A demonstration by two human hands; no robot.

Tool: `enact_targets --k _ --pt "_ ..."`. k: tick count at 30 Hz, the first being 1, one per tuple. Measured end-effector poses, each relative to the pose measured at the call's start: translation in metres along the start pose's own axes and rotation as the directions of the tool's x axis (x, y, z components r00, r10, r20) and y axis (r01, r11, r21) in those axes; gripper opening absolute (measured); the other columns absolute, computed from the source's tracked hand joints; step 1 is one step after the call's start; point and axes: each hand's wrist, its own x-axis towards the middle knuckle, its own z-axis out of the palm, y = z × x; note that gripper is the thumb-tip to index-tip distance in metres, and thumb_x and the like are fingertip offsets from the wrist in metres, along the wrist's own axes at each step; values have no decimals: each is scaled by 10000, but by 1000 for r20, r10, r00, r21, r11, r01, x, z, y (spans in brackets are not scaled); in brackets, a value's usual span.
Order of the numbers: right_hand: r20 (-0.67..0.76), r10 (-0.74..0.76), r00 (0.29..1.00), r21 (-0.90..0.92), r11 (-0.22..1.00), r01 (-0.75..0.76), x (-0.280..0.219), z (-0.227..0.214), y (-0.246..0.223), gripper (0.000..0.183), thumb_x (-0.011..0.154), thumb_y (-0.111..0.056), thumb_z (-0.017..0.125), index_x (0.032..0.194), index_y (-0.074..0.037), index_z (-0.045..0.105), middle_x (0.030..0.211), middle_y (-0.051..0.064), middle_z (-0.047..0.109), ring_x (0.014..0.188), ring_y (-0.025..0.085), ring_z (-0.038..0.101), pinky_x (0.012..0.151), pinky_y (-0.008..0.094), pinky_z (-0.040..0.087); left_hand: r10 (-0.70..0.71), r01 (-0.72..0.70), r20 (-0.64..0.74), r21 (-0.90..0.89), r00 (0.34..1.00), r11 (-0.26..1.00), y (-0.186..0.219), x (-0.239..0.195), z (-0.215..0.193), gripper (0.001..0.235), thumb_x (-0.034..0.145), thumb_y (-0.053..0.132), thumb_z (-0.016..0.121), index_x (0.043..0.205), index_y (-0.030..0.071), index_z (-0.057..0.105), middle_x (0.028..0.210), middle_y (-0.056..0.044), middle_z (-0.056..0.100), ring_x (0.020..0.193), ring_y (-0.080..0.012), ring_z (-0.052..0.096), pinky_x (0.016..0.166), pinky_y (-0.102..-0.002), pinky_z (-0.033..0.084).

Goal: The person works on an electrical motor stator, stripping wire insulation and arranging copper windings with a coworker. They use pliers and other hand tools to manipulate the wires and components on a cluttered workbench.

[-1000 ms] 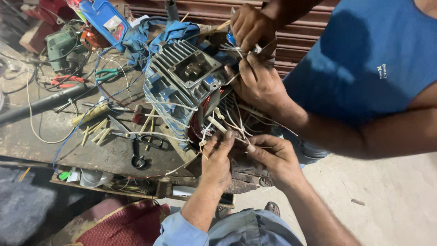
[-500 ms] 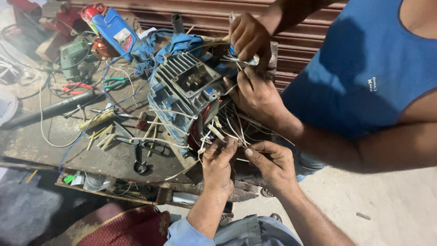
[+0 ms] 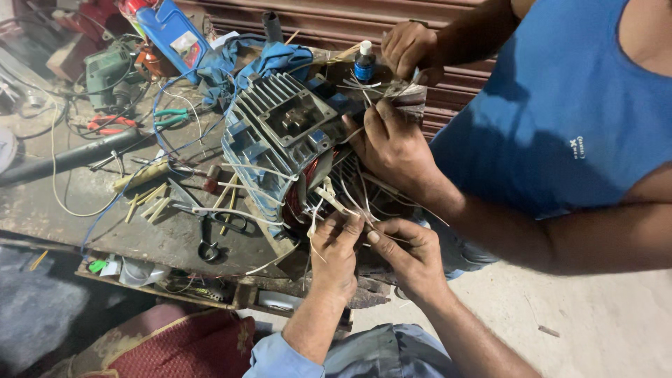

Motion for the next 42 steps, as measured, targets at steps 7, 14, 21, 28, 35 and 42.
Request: enact_targets --k 7,14,21,28,35,42 --pt "129 8 992 -314 949 33 16 -4 -28 177 914 -167 750 984 -8 783 810 39 772 719 75 665 631 252 545 3 -6 -67 -34 998 999 -1 -4 6 197 934 199 748 1029 26 746 950 -46 736 887 -133 645 834 -291 498" --pt "254 24 967 -494 863 109 34 -10 -55 227 893 -222 772 981 -14 794 810 30 771 744 89 699 648 271 565 19 -19 -8 -137 1000 990 4 -6 2 163 943 145 749 1034 10 736 963 -54 730 889 -137 649 833 -292 505" --pt "201 166 965 -320 943 -96 42 -6 -55 177 869 -185 808 871 -9 785 737 -15 702 701 53 582 601 241 483 22 -28 -31 -228 999 973 3 -7 3 137 939 120 752 1020 10 731 972 -49 737 912 -132 657 848 -282 512" --pt "174 95 980 -68 994 -85 33 -4 -27 135 913 -71 780 812 4 731 740 -25 653 689 48 546 581 233 429 11 -7 17 -204 1000 979 7 -7 1 161 936 94 747 1050 -20 749 979 -74 753 898 -136 666 838 -282 511" --pt "171 163 972 123 975 -185 31 -16 -15 80 929 -45 748 956 30 754 819 20 693 738 72 576 638 232 444 -12 4 -38 -199 999 980 9 -12 5 169 928 105 738 1057 -3 734 1022 -87 747 979 -150 685 910 -284 536" --pt "199 172 965 -13 985 -173 41 -33 -12 145 881 -54 780 998 32 771 898 76 771 828 107 683 735 246 545 5 -3 8 -235 1000 972 8 -14 6 245 958 180 700 1119 -5 686 1058 -80 726 987 -178 680 921 -351 549"
